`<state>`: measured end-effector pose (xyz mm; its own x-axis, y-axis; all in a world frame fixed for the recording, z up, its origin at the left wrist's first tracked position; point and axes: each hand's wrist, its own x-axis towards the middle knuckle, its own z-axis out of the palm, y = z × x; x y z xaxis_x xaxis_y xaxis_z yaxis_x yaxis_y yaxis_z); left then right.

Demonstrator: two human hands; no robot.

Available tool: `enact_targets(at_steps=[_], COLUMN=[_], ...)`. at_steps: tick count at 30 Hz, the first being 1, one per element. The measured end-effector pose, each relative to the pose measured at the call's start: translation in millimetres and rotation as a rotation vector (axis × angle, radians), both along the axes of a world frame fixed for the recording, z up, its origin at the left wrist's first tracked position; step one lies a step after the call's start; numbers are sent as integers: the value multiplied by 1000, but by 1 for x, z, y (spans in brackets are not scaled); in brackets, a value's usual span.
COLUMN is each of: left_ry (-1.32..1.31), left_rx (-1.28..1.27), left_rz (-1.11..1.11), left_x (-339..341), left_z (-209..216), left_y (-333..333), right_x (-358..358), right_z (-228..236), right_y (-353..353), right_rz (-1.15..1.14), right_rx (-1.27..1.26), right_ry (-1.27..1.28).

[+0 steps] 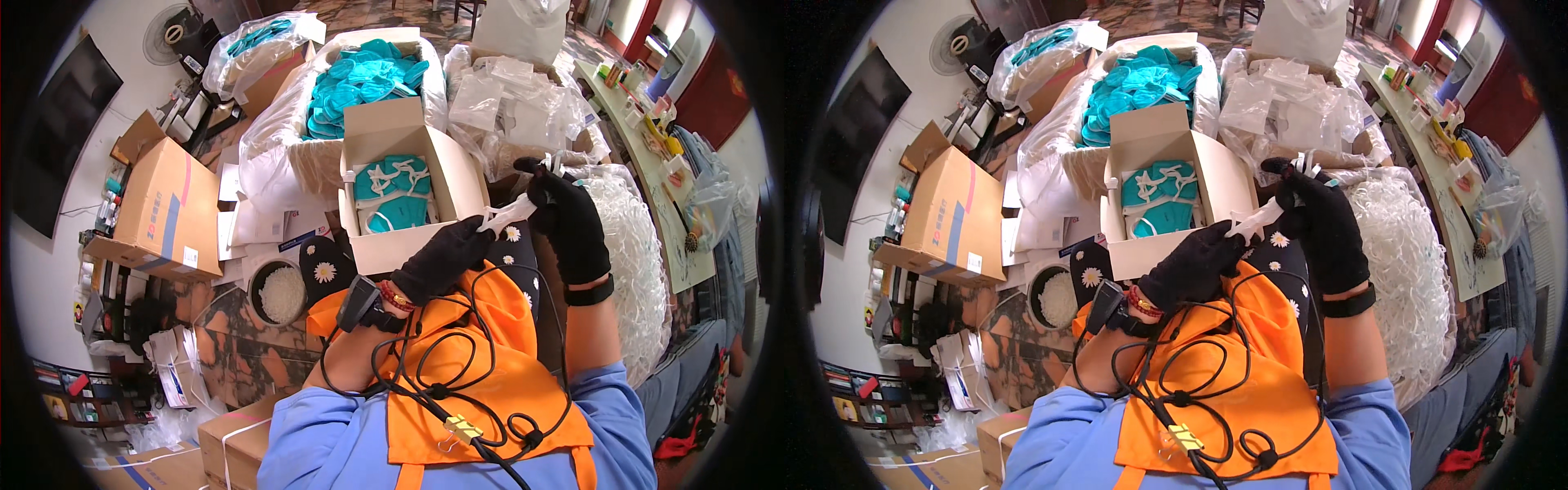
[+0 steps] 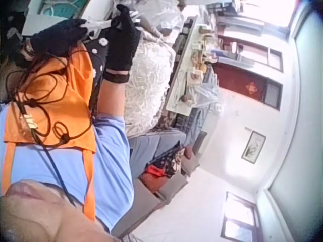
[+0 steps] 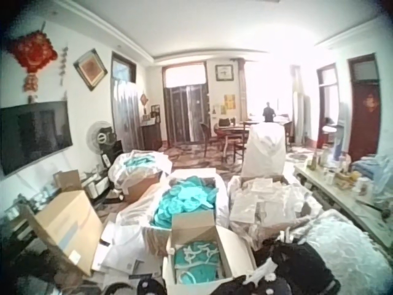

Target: The recorder is seen putting surgical masks into small plastic bags and then into a cardboard box.

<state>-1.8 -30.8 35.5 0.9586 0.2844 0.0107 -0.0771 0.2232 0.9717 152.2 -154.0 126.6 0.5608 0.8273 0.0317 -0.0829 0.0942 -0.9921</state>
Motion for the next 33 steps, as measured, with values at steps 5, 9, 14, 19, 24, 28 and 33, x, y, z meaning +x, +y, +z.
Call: enact_targets(at_steps=[5, 9, 14, 19, 24, 28, 33], left_ry=[-228, -72, -13, -99, 49, -48, 97], left_rx=[290, -162, -381, 53, -107, 172, -13], left_rz=[63, -72, -74, -68, -12, -30, -177], left_x=[5, 2, 4, 2, 2, 0, -3], left_z=[-13, 7, 9, -7, 11, 1, -4], left_y=[2, 1, 1, 4, -4, -2, -7], right_x=[-4, -12, -9, -9, -13, -11, 17], right_z=[-2, -4, 1, 2, -2, -8, -23], right_y=[4, 8, 7, 9, 9, 10, 4], right_rz=[32, 15, 28, -3, -22, 3, -81], right_rx=[40, 91, 26, 31, 15, 38, 31], right_ry=[37, 18, 182, 207, 242, 228, -24])
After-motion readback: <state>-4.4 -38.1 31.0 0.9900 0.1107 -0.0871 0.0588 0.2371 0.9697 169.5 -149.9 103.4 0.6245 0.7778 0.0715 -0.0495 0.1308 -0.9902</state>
